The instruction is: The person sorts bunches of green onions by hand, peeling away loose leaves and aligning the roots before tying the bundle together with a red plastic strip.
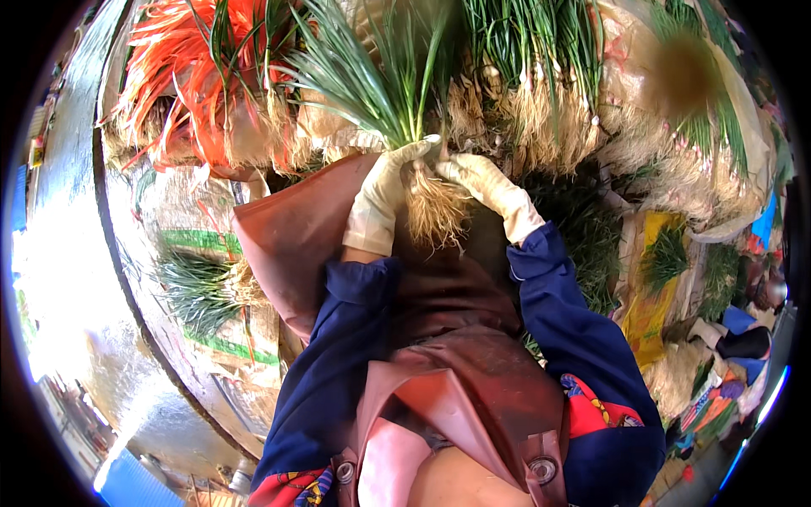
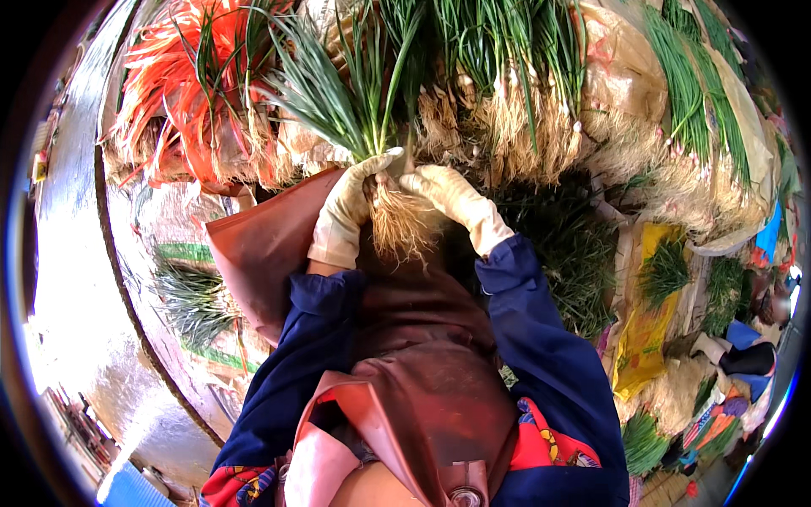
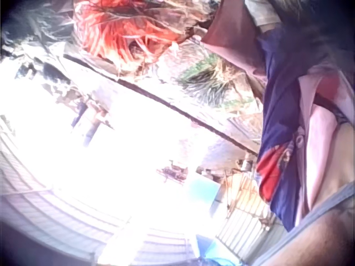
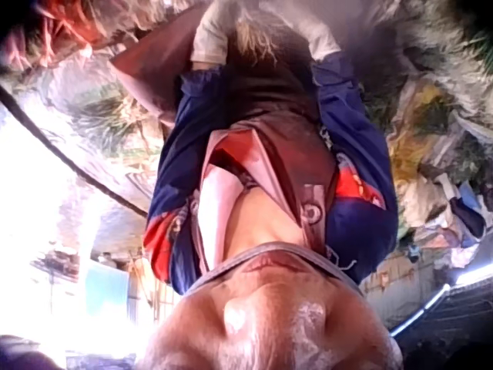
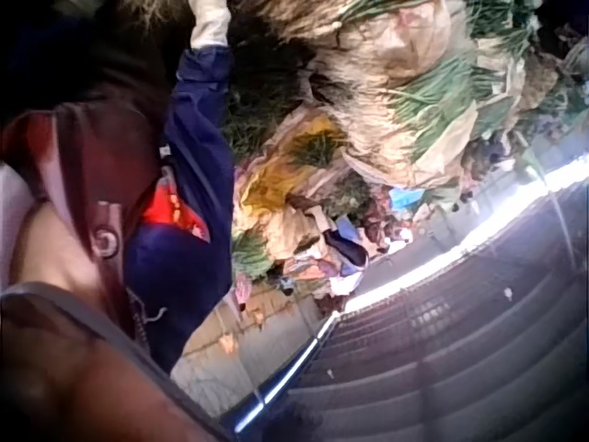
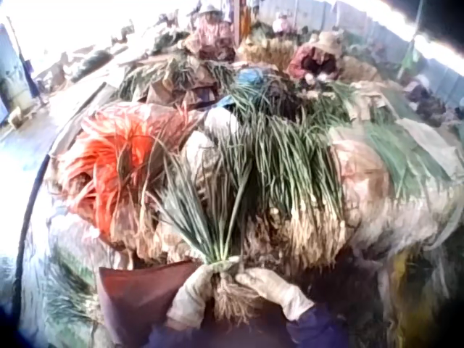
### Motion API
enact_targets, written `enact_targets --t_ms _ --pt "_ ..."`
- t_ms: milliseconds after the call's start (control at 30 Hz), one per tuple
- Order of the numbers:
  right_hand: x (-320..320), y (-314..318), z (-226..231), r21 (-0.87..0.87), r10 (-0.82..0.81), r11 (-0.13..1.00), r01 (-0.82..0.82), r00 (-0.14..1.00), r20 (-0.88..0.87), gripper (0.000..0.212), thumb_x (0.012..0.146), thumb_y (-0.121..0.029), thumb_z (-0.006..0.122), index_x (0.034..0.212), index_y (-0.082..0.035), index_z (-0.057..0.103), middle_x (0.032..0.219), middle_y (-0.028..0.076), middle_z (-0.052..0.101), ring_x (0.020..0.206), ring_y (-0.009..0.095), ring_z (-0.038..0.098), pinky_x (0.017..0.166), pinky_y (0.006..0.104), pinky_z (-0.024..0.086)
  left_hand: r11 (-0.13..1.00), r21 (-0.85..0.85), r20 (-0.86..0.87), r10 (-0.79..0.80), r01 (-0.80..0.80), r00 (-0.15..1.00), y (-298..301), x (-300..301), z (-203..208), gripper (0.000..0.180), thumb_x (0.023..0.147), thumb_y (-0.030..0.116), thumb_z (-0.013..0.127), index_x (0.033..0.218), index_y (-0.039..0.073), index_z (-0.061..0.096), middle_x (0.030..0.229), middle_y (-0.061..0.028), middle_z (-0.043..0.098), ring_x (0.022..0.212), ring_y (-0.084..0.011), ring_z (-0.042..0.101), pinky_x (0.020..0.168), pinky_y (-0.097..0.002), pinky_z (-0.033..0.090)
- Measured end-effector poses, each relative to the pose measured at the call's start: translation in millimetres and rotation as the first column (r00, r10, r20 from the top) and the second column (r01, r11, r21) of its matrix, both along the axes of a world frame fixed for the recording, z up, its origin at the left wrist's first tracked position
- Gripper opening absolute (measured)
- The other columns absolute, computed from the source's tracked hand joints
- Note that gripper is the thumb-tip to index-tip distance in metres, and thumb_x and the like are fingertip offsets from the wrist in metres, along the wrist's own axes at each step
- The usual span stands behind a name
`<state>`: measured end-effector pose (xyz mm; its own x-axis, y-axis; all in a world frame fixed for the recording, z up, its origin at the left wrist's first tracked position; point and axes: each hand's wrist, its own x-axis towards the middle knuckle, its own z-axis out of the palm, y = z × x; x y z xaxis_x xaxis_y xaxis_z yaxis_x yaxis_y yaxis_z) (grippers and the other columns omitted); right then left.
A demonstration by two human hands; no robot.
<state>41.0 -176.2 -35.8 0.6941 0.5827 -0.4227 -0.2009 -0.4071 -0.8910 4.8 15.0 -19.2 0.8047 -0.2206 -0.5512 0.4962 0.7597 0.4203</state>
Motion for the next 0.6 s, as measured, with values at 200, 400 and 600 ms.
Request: enact_targets --t_ms 200,400,600 --pt "34.1 15.7 66.7 -0.528 -0.176 0.822 0.211 0.977 0.117 0.049 0.089 -0.056 0.045 0.083 -0.009 0.06 0.086 0.007 0.066 0.081 0.018 0.061 0.073 0.0345 0.045 0.995 -0.062 0.034 -0.08 0.082 0.996 -10.7 4.4 -21.8 0.021 0.086 0.011 0.057 0.1 -0.004 0.062 0.072 -0.0038 0.06 0.063 -0.0153 0.059 0.06 -0.0288 0.052" --pt "48.6 27.6 21.3 -0.283 -0.074 0.94 0.191 0.923 0.377 0.033 0.091 -0.035 0.052 0.09 -0.003 0.06 0.083 0.016 0.064 0.078 0.031 0.062 0.071 0.04 0.046 0.997 -0.045 0.141 -0.063 0.07 0.988 -18.5 6.0 -8.5 0.018 0.084 0.008 0.058 0.096 -0.006 0.061 0.073 -0.0064 0.06 0.072 -0.0201 0.063 0.069 -0.031 0.054" --pt "30.6 34.3 5.7 -0.289 -0.139 0.842 0.456 0.701 0.699 0.028 0.092 -0.034 0.049 0.087 -0.008 0.061 0.073 0.011 0.064 0.063 0.026 0.061 0.062 0.0387 0.049 0.995 -0.099 -0.05 -0.018 0.013 0.999 -21.0 4.1 -15.1 0.023 0.081 0.004 0.058 0.101 -0.008 0.059 0.076 -0.0077 0.061 0.079 -0.0182 0.062 0.071 -0.0297 0.054"
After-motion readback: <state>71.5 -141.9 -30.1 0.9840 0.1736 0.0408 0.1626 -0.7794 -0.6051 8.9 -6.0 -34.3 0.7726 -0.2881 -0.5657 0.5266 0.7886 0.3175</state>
